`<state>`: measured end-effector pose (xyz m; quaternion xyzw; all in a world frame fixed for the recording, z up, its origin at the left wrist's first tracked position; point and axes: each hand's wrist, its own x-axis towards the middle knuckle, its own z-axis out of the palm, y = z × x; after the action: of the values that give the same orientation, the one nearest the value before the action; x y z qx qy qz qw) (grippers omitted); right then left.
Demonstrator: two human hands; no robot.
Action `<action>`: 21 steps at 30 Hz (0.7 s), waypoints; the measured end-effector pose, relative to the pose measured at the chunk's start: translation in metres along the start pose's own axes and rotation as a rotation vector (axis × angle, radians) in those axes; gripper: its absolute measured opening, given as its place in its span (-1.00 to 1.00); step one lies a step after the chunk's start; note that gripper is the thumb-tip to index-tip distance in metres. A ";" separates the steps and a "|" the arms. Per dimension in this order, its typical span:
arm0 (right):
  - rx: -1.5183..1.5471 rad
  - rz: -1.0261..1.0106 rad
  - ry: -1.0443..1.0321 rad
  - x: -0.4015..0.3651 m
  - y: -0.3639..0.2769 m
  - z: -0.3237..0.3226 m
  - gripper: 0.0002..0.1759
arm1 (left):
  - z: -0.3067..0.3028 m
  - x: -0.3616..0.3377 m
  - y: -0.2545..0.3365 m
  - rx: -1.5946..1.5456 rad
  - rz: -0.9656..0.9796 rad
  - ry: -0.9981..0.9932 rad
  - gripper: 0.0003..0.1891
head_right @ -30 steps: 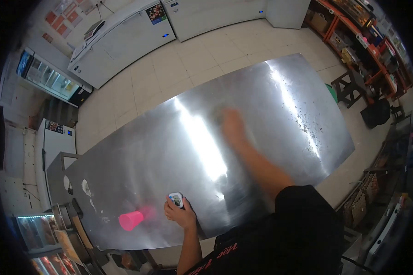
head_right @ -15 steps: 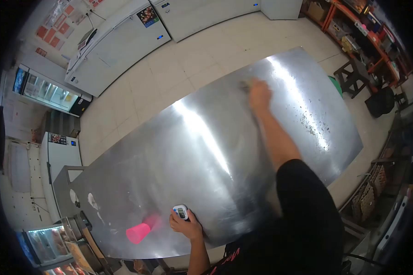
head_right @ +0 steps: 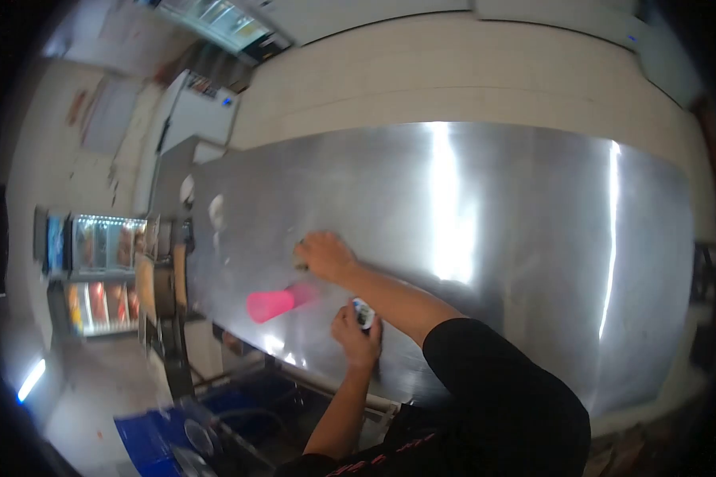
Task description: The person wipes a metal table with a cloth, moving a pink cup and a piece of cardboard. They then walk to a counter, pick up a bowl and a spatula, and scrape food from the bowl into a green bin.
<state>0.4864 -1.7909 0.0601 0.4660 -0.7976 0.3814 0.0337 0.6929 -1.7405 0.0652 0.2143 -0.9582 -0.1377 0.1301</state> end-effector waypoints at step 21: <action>-0.489 0.877 0.810 -0.295 0.305 -0.303 -0.75 | 0.002 0.004 -0.003 -0.048 0.107 0.074 -0.39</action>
<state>0.3269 -1.3011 -0.0221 -0.1053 -0.9020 0.3126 0.2786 0.6898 -1.7445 0.0634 0.1644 -0.9593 -0.1453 0.1776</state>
